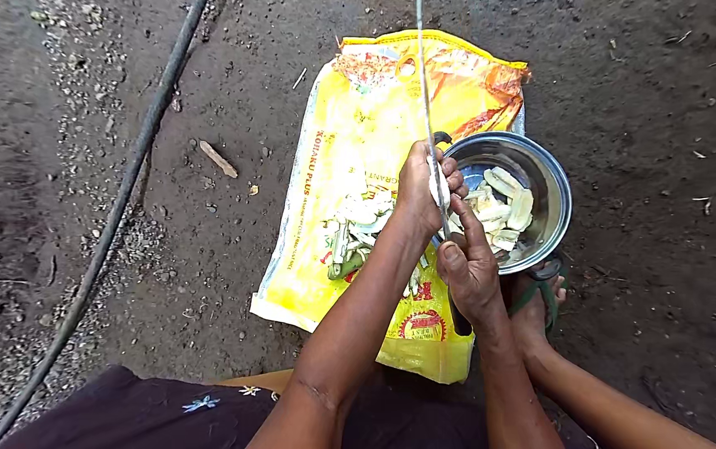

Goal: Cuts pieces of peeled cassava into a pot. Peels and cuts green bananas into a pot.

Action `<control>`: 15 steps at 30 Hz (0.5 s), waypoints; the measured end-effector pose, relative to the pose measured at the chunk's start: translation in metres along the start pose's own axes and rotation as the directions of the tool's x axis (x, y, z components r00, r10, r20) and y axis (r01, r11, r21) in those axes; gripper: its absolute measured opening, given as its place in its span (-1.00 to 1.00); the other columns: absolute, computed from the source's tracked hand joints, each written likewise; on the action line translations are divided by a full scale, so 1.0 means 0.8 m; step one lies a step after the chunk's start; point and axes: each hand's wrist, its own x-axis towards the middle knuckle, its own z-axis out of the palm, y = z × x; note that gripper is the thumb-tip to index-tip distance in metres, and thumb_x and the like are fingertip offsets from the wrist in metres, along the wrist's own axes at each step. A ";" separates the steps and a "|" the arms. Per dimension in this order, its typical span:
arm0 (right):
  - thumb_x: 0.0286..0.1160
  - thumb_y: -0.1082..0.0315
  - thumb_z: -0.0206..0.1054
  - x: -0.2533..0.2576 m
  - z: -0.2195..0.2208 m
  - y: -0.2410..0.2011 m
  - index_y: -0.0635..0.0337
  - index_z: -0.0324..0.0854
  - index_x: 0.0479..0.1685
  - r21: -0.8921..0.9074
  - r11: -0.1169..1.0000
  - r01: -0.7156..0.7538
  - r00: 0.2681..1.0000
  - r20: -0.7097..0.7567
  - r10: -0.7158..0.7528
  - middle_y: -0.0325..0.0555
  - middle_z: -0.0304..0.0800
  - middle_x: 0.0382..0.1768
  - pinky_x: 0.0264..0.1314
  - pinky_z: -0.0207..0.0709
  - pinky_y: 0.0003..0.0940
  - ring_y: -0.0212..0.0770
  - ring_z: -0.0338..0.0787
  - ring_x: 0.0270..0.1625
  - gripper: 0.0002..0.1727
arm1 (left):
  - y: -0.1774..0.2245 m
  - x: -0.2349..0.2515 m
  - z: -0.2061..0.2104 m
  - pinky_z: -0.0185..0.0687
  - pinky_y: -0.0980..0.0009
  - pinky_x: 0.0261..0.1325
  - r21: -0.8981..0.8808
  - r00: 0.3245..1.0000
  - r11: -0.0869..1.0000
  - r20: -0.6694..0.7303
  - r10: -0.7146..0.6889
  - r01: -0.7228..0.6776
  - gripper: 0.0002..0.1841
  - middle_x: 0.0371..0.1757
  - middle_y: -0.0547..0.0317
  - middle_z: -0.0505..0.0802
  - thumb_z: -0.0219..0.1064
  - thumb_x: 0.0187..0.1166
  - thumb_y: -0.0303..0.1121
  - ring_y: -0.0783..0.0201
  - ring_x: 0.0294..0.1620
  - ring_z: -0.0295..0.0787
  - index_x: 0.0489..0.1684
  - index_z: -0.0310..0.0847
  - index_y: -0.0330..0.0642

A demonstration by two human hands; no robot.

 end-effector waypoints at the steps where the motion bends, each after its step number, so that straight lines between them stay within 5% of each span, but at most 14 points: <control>1: 0.67 -0.18 0.15 0.000 0.000 0.000 0.17 0.19 0.79 -0.021 1.000 0.012 1.000 0.000 -0.012 -0.46 0.51 -0.56 -0.54 0.36 -0.66 -0.63 0.37 -0.61 -0.17 | 0.001 0.002 -0.003 0.29 0.59 -0.71 -0.006 1.000 1.000 0.026 -0.013 0.013 -0.56 -0.76 0.40 0.37 -0.29 0.86 -0.04 0.45 -0.82 0.28 -0.49 0.27 0.08; 3: 0.70 -0.12 0.15 0.000 0.000 -0.002 0.18 0.21 0.79 -0.069 0.997 0.029 1.000 0.006 -0.029 -0.45 0.53 -0.53 -0.53 0.33 -0.69 -0.65 0.36 -0.60 -0.21 | 0.003 0.004 -0.008 0.28 0.61 -0.72 -0.010 0.998 1.000 0.062 -0.020 0.020 -0.59 -0.75 0.42 0.38 -0.30 0.86 -0.07 0.48 -0.83 0.27 -0.40 0.33 0.08; 6: 0.69 -0.07 0.15 0.001 -0.003 -0.005 0.18 0.22 0.79 -0.089 0.995 0.035 0.999 0.023 -0.033 -0.44 0.47 -0.54 -0.53 0.32 -0.71 -0.66 0.34 -0.60 -0.23 | 0.004 0.006 -0.010 0.26 0.61 -0.75 -0.051 0.996 0.998 0.082 -0.037 0.041 -0.53 -0.78 0.41 0.41 -0.28 0.86 -0.05 0.48 -0.84 0.29 -0.53 0.34 0.08; 15: 0.68 -0.25 0.10 0.002 -0.009 -0.004 0.15 0.21 0.80 -0.025 1.000 -0.005 0.998 0.070 0.006 -0.47 0.44 -0.59 -0.55 0.36 -0.66 -0.62 0.36 -0.63 -0.16 | 0.001 0.004 -0.006 0.19 0.61 -0.74 -0.035 0.999 0.999 0.050 -0.009 0.011 -0.56 -0.79 0.41 0.35 -0.28 0.86 -0.08 0.47 -0.85 0.22 -0.55 0.25 0.10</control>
